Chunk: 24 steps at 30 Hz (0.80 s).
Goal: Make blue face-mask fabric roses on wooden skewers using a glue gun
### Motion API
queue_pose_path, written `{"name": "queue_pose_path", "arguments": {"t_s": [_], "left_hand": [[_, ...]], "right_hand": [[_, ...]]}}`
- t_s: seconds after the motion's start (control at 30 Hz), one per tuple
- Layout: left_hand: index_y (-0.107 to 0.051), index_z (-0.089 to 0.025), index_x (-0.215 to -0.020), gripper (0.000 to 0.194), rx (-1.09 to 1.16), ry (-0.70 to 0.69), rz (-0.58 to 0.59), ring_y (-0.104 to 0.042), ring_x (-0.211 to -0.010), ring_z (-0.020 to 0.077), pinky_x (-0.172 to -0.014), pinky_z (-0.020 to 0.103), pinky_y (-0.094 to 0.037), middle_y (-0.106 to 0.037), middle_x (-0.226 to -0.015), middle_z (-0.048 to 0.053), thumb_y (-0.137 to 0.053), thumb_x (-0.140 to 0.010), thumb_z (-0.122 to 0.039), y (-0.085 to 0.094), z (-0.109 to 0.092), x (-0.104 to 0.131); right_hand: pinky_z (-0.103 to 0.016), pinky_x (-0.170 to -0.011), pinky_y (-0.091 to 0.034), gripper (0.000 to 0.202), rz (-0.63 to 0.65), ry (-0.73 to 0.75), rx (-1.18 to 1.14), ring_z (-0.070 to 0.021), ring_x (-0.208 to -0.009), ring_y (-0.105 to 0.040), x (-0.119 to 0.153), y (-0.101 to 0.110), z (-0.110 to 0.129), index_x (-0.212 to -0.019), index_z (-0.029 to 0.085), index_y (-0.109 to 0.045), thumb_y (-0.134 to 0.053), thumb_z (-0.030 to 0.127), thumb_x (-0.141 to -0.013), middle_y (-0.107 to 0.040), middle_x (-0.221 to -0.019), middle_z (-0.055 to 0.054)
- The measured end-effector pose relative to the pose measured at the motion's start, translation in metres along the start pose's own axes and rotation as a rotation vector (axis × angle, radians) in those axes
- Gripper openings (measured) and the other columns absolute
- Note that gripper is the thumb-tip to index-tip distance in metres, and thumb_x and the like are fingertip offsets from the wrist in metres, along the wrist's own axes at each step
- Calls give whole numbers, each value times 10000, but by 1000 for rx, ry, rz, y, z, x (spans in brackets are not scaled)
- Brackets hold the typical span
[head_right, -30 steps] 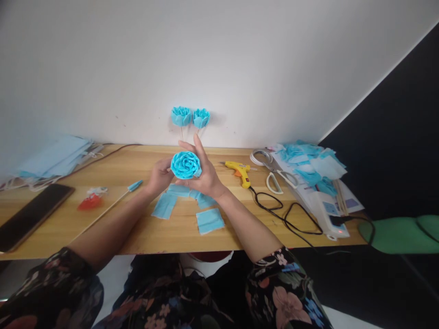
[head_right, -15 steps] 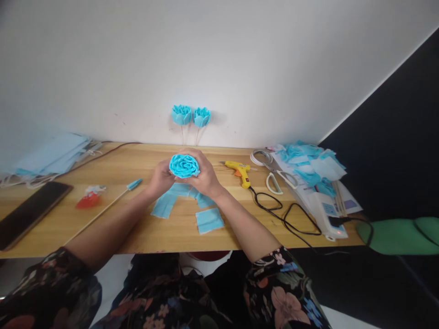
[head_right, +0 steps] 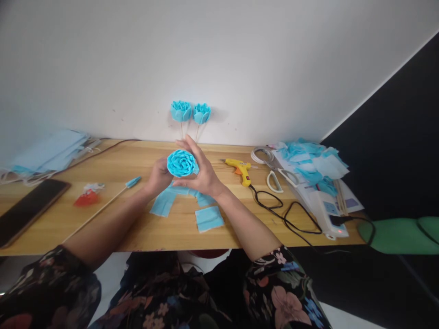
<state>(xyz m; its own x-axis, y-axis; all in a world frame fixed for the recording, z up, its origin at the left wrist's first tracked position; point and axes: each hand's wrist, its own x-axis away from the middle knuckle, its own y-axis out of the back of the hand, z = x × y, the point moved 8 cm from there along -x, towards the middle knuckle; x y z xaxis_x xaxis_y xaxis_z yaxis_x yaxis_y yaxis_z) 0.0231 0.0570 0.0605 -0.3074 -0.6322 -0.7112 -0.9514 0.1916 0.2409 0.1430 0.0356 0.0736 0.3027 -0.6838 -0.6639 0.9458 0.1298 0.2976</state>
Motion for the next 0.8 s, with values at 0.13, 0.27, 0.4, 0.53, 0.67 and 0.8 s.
{"name": "queue_pose_path", "arguments": {"t_s": [0.13,0.27,0.4,0.53,0.67,0.8], "left_hand": [[-685,-183,-696,314,21,33,19,-672,-763,199,-716,296,-522,-707,-757,53,-663,-906,-416,-2,3,2],[-624,-182,-630,390,26,29,2,-604,-668,169,-684,292,-490,-646,-668,25,-711,-862,-483,-1,4,3],[-576,-179,-616,426,-5,79,-18,-521,-612,140,-603,270,-427,-592,-636,6,-714,-844,-511,0,7,3],[-527,-176,-583,449,-11,77,-23,-464,-576,120,-559,259,-377,-531,-606,-8,-705,-845,-495,1,8,4],[-534,-179,-574,463,-10,69,-20,-487,-589,131,-567,262,-395,-536,-604,0,-715,-837,-514,2,7,3],[-617,-179,-642,344,9,33,-23,-573,-648,145,-627,265,-463,-637,-681,14,-714,-847,-438,3,6,3]], "right_hand": [[-530,-1200,-397,1208,-10,18,22,-320,-1447,-476,0,1,4,-1601,304,-229,-826,706,-630,-547,-1496,-136],[-532,-1173,-427,820,-13,91,87,-309,-1356,-558,1,2,12,-1412,300,-511,-833,590,-716,-640,-1378,-95],[-529,-1140,-455,610,-35,111,150,-303,-1283,-594,0,4,15,-1247,298,-609,-796,599,-751,-691,-1260,-71],[-518,-1088,-491,530,-59,185,141,-288,-1196,-632,-1,3,20,-1197,316,-621,-808,552,-761,-706,-1185,-53],[-531,-1109,-474,562,-59,169,140,-293,-1206,-629,0,3,18,-1207,328,-618,-821,570,-742,-704,-1185,-49],[-572,-1183,-409,1007,17,52,112,-346,-1400,-501,1,0,6,-1440,323,-484,-870,680,-581,-581,-1454,-99]]}}
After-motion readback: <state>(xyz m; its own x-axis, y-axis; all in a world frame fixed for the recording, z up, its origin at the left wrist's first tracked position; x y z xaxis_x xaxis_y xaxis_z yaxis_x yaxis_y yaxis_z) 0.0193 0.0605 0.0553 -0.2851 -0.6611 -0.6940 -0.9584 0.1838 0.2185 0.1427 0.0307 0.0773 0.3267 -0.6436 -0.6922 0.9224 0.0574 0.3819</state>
